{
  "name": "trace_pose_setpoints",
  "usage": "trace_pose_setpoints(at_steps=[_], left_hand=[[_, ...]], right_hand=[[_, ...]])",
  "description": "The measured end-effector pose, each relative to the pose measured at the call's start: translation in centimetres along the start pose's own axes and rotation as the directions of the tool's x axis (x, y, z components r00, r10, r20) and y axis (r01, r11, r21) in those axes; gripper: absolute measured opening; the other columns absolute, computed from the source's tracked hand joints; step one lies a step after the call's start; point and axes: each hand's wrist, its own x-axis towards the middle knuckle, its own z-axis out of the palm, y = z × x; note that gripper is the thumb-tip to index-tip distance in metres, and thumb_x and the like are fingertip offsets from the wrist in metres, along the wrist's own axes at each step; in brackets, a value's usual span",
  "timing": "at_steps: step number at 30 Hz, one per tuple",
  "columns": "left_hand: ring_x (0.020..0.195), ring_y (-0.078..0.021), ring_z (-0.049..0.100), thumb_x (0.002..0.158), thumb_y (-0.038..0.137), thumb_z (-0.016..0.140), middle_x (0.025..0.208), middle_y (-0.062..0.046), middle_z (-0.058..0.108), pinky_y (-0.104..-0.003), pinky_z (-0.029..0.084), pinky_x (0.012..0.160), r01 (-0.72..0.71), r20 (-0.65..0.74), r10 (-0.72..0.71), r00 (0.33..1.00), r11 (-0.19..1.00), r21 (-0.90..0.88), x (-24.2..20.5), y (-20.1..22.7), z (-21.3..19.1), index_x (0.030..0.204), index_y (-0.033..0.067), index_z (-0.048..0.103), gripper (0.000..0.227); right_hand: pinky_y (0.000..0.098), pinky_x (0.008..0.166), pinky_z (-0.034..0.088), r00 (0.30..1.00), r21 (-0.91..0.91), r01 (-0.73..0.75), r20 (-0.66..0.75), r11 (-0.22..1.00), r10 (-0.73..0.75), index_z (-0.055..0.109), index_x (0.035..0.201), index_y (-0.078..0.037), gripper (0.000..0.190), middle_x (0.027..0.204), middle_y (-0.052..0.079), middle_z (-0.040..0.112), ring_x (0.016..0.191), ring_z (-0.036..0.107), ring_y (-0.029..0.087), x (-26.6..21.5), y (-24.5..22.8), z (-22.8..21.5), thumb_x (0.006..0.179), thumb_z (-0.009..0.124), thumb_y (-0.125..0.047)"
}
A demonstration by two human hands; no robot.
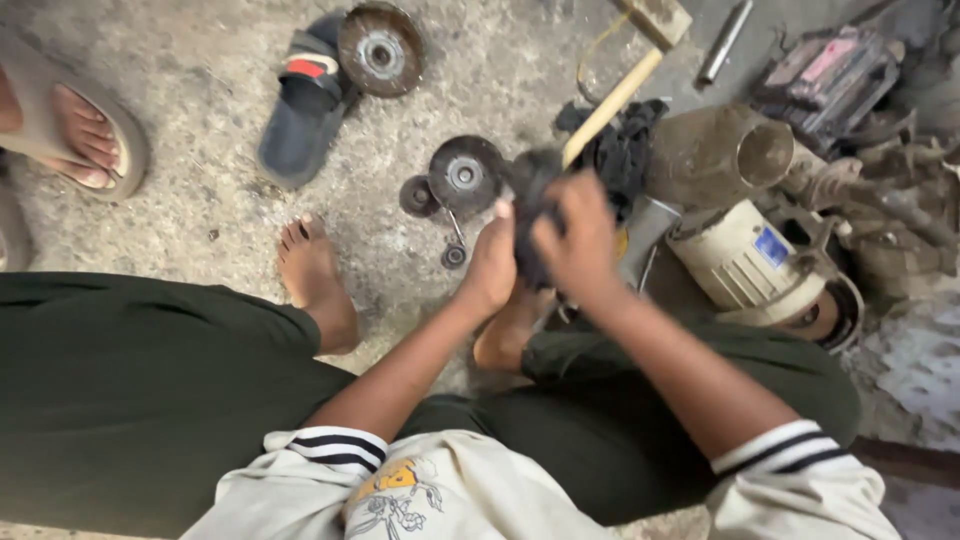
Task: The person sits on the workshop floor with a metal wheel-hub component between their feet. They hold a punch against the hub and strike it with a red-handled hammer, then use a file on the part, repositioning the hub and small bearing parts on the floor as they work.
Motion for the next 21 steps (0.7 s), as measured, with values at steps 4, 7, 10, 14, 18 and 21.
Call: trace_pose_setpoints(at_steps=[4, 7, 10, 14, 18, 21], left_hand=[[0.126, -0.0213, 0.063, 0.114, 0.054, 0.021, 0.130, -0.011, 0.069, -0.034, 0.044, 0.111, -0.290, 0.190, 0.231, 0.954, 0.871, 0.396, -0.5, 3.0, 1.1, 0.135, -0.0001, 0.062, 0.071], [0.119, -0.0244, 0.060, 0.116, 0.052, 0.018, 0.126, -0.013, 0.066, -0.037, 0.044, 0.109, -0.200, 0.070, 0.193, 0.979, 0.974, 0.109, 0.4, 4.8, 0.6, 0.140, 0.0030, 0.061, 0.070], [0.111, -0.0219, 0.063, 0.115, 0.044, 0.023, 0.122, -0.010, 0.067, -0.037, 0.048, 0.105, 0.025, -0.035, -0.043, 0.998, 0.917, -0.397, 1.2, -2.3, 0.1, 0.141, 0.0072, 0.061, 0.059], [0.113, -0.0173, 0.067, 0.113, 0.045, 0.023, 0.122, -0.007, 0.071, -0.033, 0.050, 0.104, 0.025, -0.035, -0.032, 0.999, 0.983, -0.184, -1.0, 0.6, 2.0, 0.132, 0.0066, 0.064, 0.060], [0.099, -0.0198, 0.067, 0.113, 0.056, 0.019, 0.110, -0.009, 0.073, -0.035, 0.053, 0.094, -0.065, 0.091, 0.058, 0.994, 0.995, 0.079, -1.1, 3.5, 2.6, 0.128, 0.0029, 0.069, 0.074], [0.102, -0.0218, 0.067, 0.111, 0.059, 0.020, 0.115, -0.010, 0.072, -0.036, 0.053, 0.094, 0.044, 0.075, -0.028, 0.997, 0.975, -0.216, -0.9, 4.8, 2.6, 0.132, 0.0031, 0.066, 0.075]], right_hand=[[0.0500, 0.090, 0.053, 0.997, -0.102, -0.066, -0.057, 0.993, 0.060, 0.062, 0.104, -0.004, 0.022, 0.104, 0.016, 0.062, 0.100, 0.063, 0.042, 1.7, 4.4, -2.2, 0.084, 0.069, -0.001], [0.0522, 0.080, 0.050, 0.987, -0.246, -0.129, -0.129, 0.961, 0.100, 0.065, 0.111, -0.004, 0.022, 0.109, 0.021, 0.058, 0.096, 0.062, 0.044, 1.2, 1.0, -3.4, 0.090, 0.069, -0.001], [0.0510, 0.080, 0.055, 0.945, -0.266, 0.325, 0.061, 0.907, -0.321, 0.065, 0.106, -0.009, 0.031, 0.107, 0.017, 0.058, 0.091, 0.065, 0.043, -1.5, -0.3, -0.5, 0.076, 0.073, -0.011], [0.0512, 0.071, 0.053, 0.992, -0.291, 0.074, 0.124, 0.954, -0.040, 0.066, 0.105, -0.008, 0.027, 0.109, 0.023, 0.058, 0.083, 0.064, 0.042, -1.1, 3.4, -0.1, 0.080, 0.075, -0.013], [0.0507, 0.084, 0.053, 0.973, -0.248, -0.187, -0.180, 0.950, 0.144, 0.064, 0.111, -0.005, 0.023, 0.110, 0.020, 0.059, 0.099, 0.064, 0.043, 1.3, 6.4, -3.3, 0.088, 0.069, -0.004], [0.0507, 0.081, 0.052, 0.986, -0.268, 0.008, -0.161, 0.963, -0.053, 0.063, 0.108, -0.004, 0.022, 0.106, 0.019, 0.059, 0.096, 0.063, 0.042, 0.2, 1.7, -3.5, 0.086, 0.069, -0.004]])
